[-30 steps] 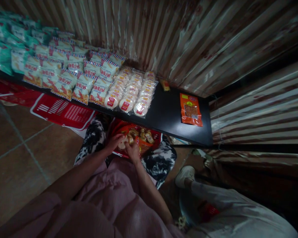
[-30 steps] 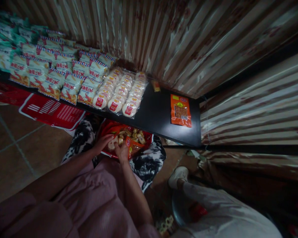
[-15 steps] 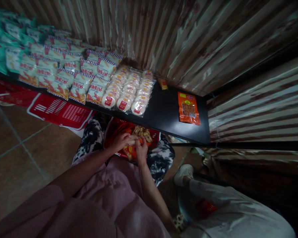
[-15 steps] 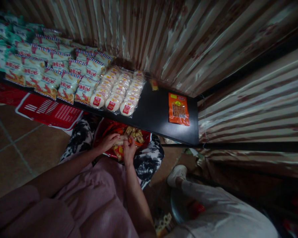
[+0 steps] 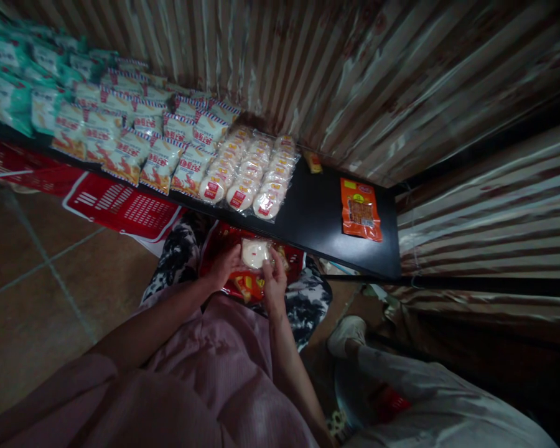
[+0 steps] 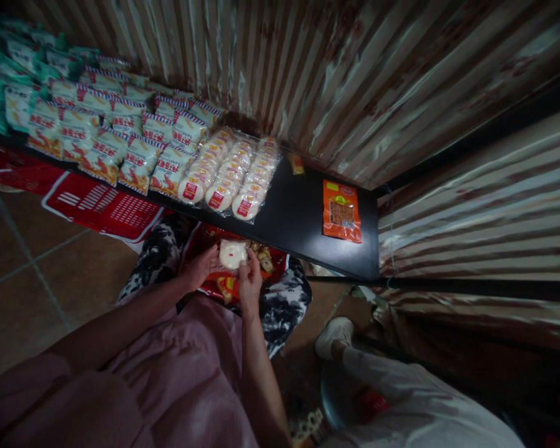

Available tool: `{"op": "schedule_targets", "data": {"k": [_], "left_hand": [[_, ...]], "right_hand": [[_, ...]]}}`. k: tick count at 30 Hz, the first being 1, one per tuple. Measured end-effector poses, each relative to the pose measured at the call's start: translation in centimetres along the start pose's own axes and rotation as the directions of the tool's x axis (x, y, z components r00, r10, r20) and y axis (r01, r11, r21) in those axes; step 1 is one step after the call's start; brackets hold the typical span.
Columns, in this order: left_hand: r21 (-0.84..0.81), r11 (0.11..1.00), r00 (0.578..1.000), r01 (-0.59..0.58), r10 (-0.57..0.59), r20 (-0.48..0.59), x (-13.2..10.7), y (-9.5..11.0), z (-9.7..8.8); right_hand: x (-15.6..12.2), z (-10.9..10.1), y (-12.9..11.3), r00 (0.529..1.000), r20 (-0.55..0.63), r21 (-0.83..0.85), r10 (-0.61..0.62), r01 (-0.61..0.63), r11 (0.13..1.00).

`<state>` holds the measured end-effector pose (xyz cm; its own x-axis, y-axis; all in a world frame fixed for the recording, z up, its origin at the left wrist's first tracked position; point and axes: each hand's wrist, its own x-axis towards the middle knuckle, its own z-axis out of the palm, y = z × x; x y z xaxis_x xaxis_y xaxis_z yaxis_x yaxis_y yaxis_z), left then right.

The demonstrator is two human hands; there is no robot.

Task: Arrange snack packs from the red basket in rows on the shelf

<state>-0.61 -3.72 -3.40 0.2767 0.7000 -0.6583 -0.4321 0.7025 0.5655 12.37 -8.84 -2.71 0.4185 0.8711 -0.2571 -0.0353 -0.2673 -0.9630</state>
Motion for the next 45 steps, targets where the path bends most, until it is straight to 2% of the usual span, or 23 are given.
{"op": "schedule_targets", "data": {"k": [2,6,14,23,27,32,36,39,42,45], "left_hand": [[0.005,0.998,0.997,-0.063,0.063,0.037,-0.3,0.6,0.3],[0.015,0.992,0.991,-0.127,0.127,0.031,-0.9,0.7,0.2],[0.028,0.996,0.996,-0.086,0.086,0.015,-1.8,0.5,0.3],[-0.052,0.991,0.99,-0.122,0.125,0.065,-1.8,0.9,0.0],[-0.002,0.992,0.992,-0.125,0.125,0.012,-2.1,1.0,0.2],[0.023,0.992,0.984,-0.125,0.127,-0.124,-2.0,0.9,-0.2],[0.053,0.987,0.98,-0.151,0.157,-0.126,-1.6,0.9,-0.4],[0.062,0.981,0.976,-0.184,0.19,-0.103,-1.4,1.0,-0.4],[0.085,0.974,0.972,-0.21,0.217,-0.087,-1.5,1.1,-0.3],[0.081,0.98,0.977,-0.184,0.191,-0.097,-1.9,1.5,-0.2]], "right_hand": [[-0.3,0.4,0.0,0.998,0.052,-0.035,-0.021,0.023,0.999],[-0.8,0.7,0.5,0.995,0.099,-0.033,-0.014,0.017,0.999],[-1.2,0.0,1.1,0.996,0.078,-0.041,0.044,-0.041,0.998],[-1.4,0.5,0.2,0.991,0.1,0.034,0.083,-0.087,0.996],[-1.4,0.9,-0.4,0.995,0.065,0.021,0.072,-0.073,0.997],[-1.3,0.9,-0.8,0.997,0.059,-0.039,0.053,-0.05,0.998],[-1.3,1.0,-0.8,0.995,0.098,-0.075,-0.013,0.02,0.997],[-1.5,1.1,-1.0,0.992,0.09,-0.19,-0.089,0.105,0.976],[-1.5,1.3,-1.2,0.969,0.115,-0.339,-0.218,0.244,0.909],[-1.4,1.4,-1.2,0.922,0.151,-0.476,-0.355,0.383,0.792]]}}
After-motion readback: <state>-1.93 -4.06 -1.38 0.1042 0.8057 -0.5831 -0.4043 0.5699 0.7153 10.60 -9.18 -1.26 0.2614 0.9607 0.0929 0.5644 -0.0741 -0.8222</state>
